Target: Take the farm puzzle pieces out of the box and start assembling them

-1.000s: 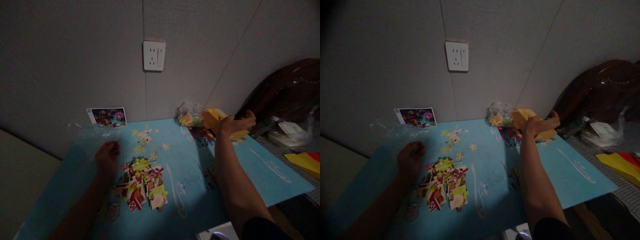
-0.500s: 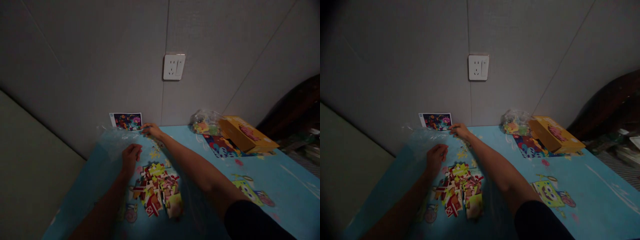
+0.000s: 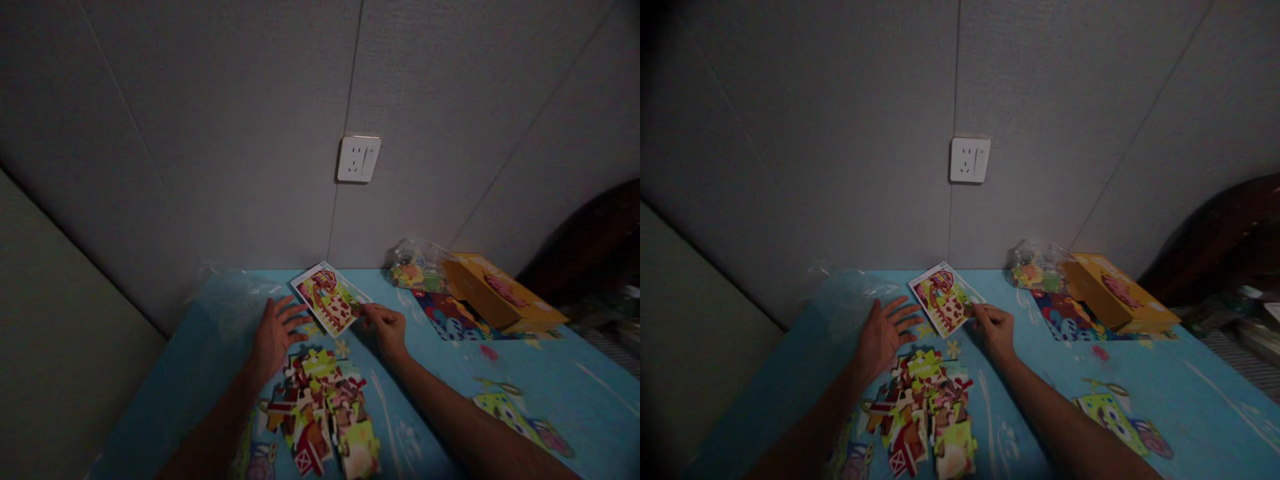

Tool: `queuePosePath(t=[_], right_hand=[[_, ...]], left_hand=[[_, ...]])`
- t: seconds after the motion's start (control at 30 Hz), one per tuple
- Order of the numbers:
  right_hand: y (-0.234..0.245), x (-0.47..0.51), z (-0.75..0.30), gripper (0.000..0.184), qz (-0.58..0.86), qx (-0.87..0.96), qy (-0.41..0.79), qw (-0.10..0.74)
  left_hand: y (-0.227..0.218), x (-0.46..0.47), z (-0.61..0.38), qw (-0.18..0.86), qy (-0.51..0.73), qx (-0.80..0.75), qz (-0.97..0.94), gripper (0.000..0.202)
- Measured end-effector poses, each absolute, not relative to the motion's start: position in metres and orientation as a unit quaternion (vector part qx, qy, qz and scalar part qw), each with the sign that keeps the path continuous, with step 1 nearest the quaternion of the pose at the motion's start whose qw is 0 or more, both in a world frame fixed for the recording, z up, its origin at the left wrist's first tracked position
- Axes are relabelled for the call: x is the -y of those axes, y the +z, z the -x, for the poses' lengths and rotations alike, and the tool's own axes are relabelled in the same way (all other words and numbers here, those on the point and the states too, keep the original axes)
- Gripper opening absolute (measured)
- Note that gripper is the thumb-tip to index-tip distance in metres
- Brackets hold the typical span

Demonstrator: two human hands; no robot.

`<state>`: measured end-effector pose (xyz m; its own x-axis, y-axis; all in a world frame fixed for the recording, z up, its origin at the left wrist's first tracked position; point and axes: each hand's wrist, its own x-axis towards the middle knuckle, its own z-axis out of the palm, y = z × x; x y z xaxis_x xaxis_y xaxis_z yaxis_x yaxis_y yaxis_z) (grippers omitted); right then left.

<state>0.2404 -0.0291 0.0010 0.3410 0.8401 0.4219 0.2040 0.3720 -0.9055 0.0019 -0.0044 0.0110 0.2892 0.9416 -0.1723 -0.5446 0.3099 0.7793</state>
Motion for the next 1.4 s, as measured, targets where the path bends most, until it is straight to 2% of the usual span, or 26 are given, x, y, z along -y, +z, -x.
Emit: queuePosePath(t=[0.27,0.4,0.53,0.67,0.73,0.87,0.93,1.1,1.4], right_hand=[[0.003,0.037,-0.24,0.048,0.531,0.527,0.213,0.629],[-0.001,0.032,-0.244,0.045,0.548,0.472,0.207,0.659],[-0.009,0.027,-0.249,0.032,0.538,0.391,0.232,0.71],[-0.02,0.021,-0.252,0.057,0.515,0.323,0.339,0.718],[-0.023,0.011,-0.254,0.062,0.514,0.322,0.368,0.705],[-0.013,-0.034,-0.259,0.032,0.52,0.365,0.329,0.699],[-0.004,-0.062,-0.259,0.023,0.519,0.378,0.295,0.708],[-0.006,-0.105,-0.249,0.023,0.545,0.385,0.234,0.707],[-0.033,-0.105,-0.247,0.03,0.641,0.437,0.192,0.602]], left_hand=[[-0.001,0.007,-0.01,0.68,0.489,-0.434,-0.332,0.058],[0.002,0.007,-0.008,0.675,0.481,-0.435,-0.351,0.058],[-0.002,0.01,-0.006,0.634,0.459,-0.429,-0.452,0.039],[-0.006,0.011,-0.005,0.562,0.42,-0.432,-0.567,0.026],[-0.007,0.01,-0.005,0.542,0.42,-0.427,-0.589,0.024],[-0.006,0.01,-0.006,0.539,0.429,-0.411,-0.598,0.025],[-0.006,0.01,-0.007,0.534,0.436,-0.405,-0.601,0.026],[-0.002,0.011,-0.006,0.539,0.457,-0.392,-0.588,0.027],[0.0,0.009,-0.006,0.546,0.443,-0.399,-0.589,0.024]])
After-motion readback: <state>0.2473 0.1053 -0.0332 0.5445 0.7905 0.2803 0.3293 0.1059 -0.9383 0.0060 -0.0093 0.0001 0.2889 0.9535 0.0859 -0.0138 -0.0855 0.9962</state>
